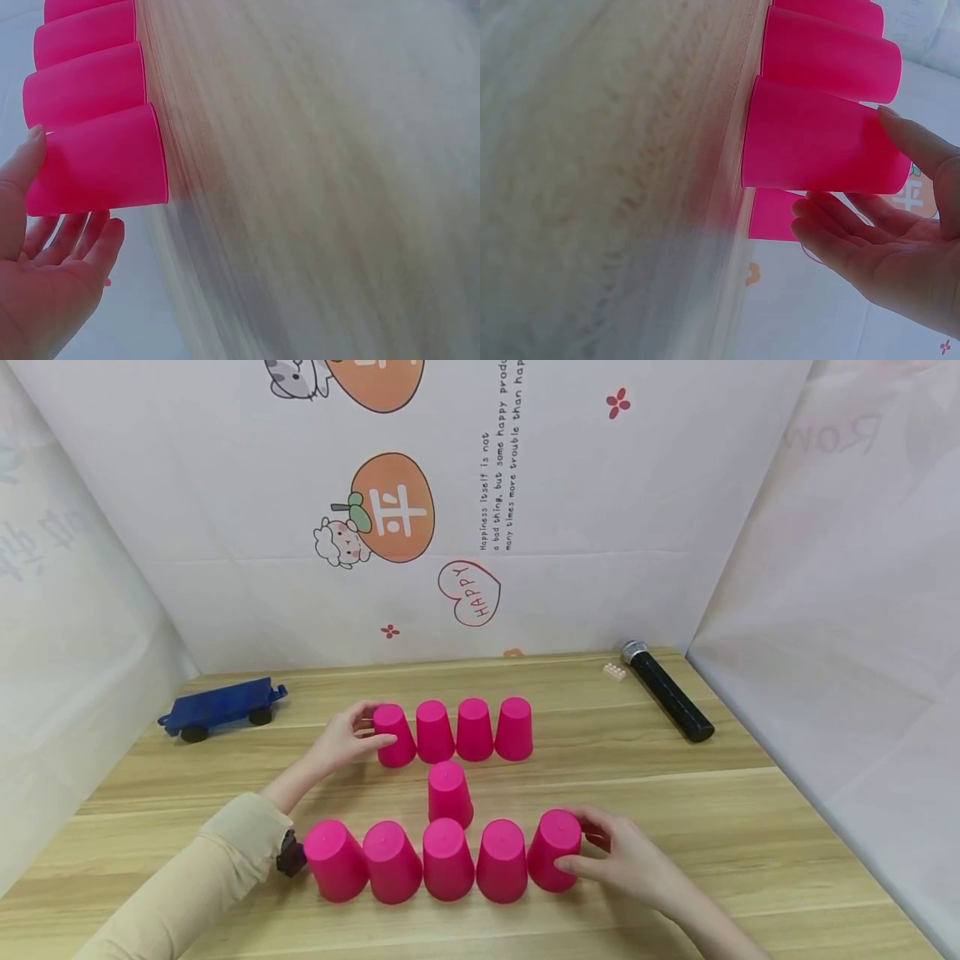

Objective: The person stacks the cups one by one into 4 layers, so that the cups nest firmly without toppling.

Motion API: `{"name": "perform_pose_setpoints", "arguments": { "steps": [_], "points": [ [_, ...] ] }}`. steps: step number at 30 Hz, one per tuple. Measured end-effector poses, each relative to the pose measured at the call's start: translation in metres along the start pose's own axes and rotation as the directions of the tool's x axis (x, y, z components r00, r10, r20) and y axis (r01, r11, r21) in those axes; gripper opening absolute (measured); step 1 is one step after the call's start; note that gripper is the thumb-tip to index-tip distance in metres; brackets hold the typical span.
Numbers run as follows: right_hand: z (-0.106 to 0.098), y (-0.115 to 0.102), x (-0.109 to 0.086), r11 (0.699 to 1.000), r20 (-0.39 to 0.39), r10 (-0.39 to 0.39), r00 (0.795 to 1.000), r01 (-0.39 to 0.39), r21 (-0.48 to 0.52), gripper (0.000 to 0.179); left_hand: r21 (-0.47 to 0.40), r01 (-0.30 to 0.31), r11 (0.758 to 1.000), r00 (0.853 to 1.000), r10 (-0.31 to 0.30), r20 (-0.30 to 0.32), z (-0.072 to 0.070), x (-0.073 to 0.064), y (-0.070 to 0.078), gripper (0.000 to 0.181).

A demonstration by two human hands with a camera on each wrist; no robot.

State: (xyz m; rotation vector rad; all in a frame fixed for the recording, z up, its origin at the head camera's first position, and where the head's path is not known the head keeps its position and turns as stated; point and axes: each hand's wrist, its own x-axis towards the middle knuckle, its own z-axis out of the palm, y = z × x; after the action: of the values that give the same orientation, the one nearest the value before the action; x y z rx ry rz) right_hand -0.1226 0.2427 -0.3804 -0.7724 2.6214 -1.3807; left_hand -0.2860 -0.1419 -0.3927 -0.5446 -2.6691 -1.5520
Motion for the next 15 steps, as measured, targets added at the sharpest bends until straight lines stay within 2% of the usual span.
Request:
{"name": "perform_pose_setpoints", "arguments": {
  "steps": [6, 15],
  "points": [
    [0.0, -0.001, 0.001, 1.0, 0.005, 0.006, 1.0, -0.006, 0.001, 0.042, -0.027, 0.001, 1.0, 0.999, 0.0, 0.035, -0.008, -0.004, -0.001, 0.062],
    [0.0, -0.001, 0.001, 1.0, -0.008, -0.004, 1.0, 0.004, -0.01, 0.04, -0.069, 0.044, 0.997, 0.999, -0.043, 0.01, -0.034, -0.024, 0.002, 0.062]
  ]
}}
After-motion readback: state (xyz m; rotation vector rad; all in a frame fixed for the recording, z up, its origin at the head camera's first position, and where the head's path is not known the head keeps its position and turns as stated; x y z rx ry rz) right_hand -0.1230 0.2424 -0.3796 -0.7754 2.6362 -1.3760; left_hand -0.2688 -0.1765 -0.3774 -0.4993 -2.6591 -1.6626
